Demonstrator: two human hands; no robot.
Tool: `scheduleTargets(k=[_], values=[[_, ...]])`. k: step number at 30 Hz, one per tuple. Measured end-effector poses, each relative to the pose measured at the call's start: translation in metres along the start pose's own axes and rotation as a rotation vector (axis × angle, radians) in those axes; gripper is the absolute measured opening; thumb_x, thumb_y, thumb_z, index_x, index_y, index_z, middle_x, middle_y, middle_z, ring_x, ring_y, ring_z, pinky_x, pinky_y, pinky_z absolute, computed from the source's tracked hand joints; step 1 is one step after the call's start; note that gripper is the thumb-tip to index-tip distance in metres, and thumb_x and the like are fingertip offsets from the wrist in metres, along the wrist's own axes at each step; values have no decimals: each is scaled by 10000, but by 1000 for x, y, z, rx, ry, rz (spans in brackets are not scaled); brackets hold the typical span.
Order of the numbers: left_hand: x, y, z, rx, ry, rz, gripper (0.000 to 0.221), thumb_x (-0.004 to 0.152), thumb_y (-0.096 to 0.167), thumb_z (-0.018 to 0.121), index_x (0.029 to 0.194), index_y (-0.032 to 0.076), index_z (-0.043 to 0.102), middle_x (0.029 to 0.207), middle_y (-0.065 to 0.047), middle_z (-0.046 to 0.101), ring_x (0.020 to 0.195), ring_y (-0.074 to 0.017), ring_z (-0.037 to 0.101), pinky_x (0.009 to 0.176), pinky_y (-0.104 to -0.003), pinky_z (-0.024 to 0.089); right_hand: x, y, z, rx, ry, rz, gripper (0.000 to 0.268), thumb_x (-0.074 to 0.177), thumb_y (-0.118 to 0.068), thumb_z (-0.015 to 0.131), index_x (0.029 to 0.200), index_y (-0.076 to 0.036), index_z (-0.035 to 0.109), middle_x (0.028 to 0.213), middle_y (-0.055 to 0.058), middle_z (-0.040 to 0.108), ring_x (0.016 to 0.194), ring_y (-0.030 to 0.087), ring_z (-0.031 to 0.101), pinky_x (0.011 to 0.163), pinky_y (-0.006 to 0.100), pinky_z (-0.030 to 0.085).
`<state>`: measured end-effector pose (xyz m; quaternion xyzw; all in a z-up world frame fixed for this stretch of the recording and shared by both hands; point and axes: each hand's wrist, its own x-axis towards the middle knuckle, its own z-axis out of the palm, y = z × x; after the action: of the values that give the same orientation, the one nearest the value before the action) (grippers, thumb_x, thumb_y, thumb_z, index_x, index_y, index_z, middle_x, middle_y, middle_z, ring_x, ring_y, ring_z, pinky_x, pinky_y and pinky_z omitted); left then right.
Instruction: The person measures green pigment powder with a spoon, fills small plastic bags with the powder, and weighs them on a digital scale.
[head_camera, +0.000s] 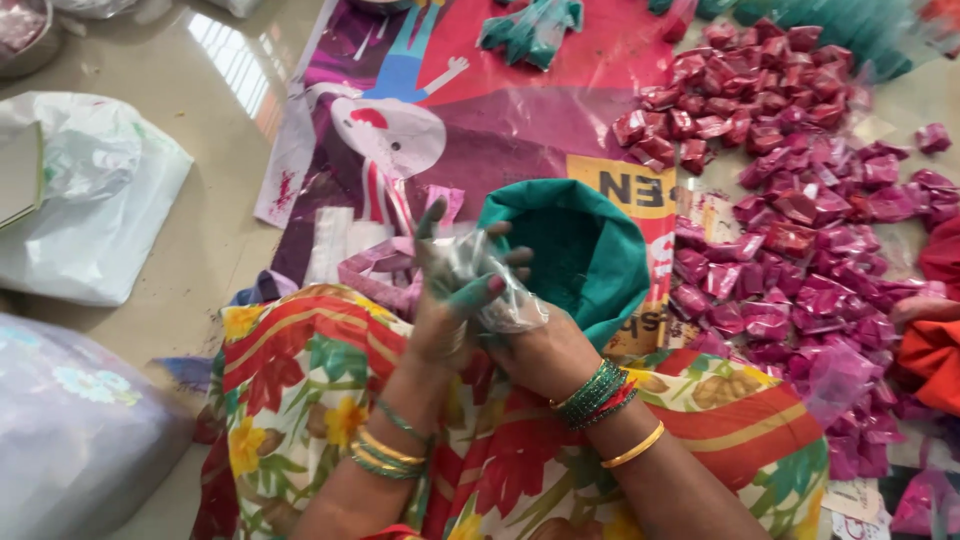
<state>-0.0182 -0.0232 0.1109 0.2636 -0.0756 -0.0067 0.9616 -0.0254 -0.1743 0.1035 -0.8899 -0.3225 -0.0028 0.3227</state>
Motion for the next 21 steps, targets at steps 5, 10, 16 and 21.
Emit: scheduleTargets(k=[5, 10, 16, 21], values=[[14, -38, -61, -426, 245, 7, 825, 850, 15, 794, 1497, 356, 412, 1152, -146, 635, 932, -274, 656, 820, -439, 598, 3, -5, 10, -19, -66, 47, 535, 781, -104, 722, 1304, -107, 610, 1169, 214, 672, 969, 435, 672, 803, 509, 560], [29, -38, -102, -645, 427, 1, 652, 839, 18, 782, 1375, 311, 553, 1039, -114, 659, 915, -255, 664, 779, -421, 592, 9, -25, 3, 61, 50, 20, 377, 814, -82, 717, 1188, -85, 671, 1172, 210, 681, 954, 422, 684, 770, 476, 575], [22, -26, -70, -571, 485, -60, 541, 781, 151, 798, 1240, 338, 581, 953, -106, 674, 809, -266, 657, 719, -474, 621, 5, 2, 25, -18, 6, 18, 311, 815, -55, 713, 1124, -86, 699, 1094, 185, 681, 966, 414, 686, 819, 473, 575], [31, -63, -141, -706, 494, -11, 544, 881, -30, 730, 1289, 317, 630, 854, -68, 653, 713, -166, 628, 600, -298, 543, 15, -44, 0, 50, 94, -62, 450, 787, 9, 684, 1232, -62, 679, 1138, 199, 666, 889, 373, 684, 717, 428, 569]])
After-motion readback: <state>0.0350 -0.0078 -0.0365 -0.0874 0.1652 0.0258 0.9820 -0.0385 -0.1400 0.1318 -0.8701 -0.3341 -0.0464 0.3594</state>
